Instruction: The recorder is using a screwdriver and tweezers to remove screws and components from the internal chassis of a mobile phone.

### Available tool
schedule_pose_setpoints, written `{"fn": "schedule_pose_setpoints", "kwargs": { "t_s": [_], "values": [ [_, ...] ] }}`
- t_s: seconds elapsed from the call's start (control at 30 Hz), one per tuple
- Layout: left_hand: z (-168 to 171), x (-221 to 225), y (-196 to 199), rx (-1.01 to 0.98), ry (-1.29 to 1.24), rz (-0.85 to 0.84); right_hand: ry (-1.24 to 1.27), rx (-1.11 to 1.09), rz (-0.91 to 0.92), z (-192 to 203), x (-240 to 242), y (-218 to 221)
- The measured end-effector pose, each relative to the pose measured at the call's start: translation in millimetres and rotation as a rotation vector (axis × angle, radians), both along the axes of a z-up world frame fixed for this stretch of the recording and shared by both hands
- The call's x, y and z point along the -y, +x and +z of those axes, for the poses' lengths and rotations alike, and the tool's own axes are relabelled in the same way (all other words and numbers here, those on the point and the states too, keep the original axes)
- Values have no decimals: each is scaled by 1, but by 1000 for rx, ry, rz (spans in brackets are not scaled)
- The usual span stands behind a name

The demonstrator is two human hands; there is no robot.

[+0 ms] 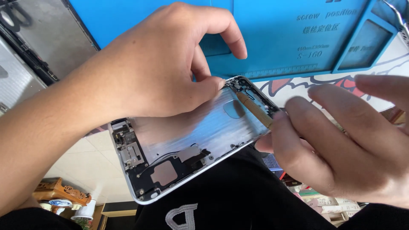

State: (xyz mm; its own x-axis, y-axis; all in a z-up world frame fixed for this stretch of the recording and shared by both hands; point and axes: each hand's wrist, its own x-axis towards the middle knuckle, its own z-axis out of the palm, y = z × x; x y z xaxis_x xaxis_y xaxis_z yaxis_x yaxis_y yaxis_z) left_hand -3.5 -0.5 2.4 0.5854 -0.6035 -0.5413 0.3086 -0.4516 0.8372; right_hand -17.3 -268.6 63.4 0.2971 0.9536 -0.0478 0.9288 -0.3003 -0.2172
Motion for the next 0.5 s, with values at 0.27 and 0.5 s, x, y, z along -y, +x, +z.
{"fn": "schedule_pose_setpoints", "kwargs": {
  "t_s": [0.27,0.5],
  "values": [
    [-1,0,-1,8,5,-9,10,-29,-110,-4,0,-23],
    [-1,0,0,-9,33,-26,-40,16,-116,5,-9,-16]
  ]
}}
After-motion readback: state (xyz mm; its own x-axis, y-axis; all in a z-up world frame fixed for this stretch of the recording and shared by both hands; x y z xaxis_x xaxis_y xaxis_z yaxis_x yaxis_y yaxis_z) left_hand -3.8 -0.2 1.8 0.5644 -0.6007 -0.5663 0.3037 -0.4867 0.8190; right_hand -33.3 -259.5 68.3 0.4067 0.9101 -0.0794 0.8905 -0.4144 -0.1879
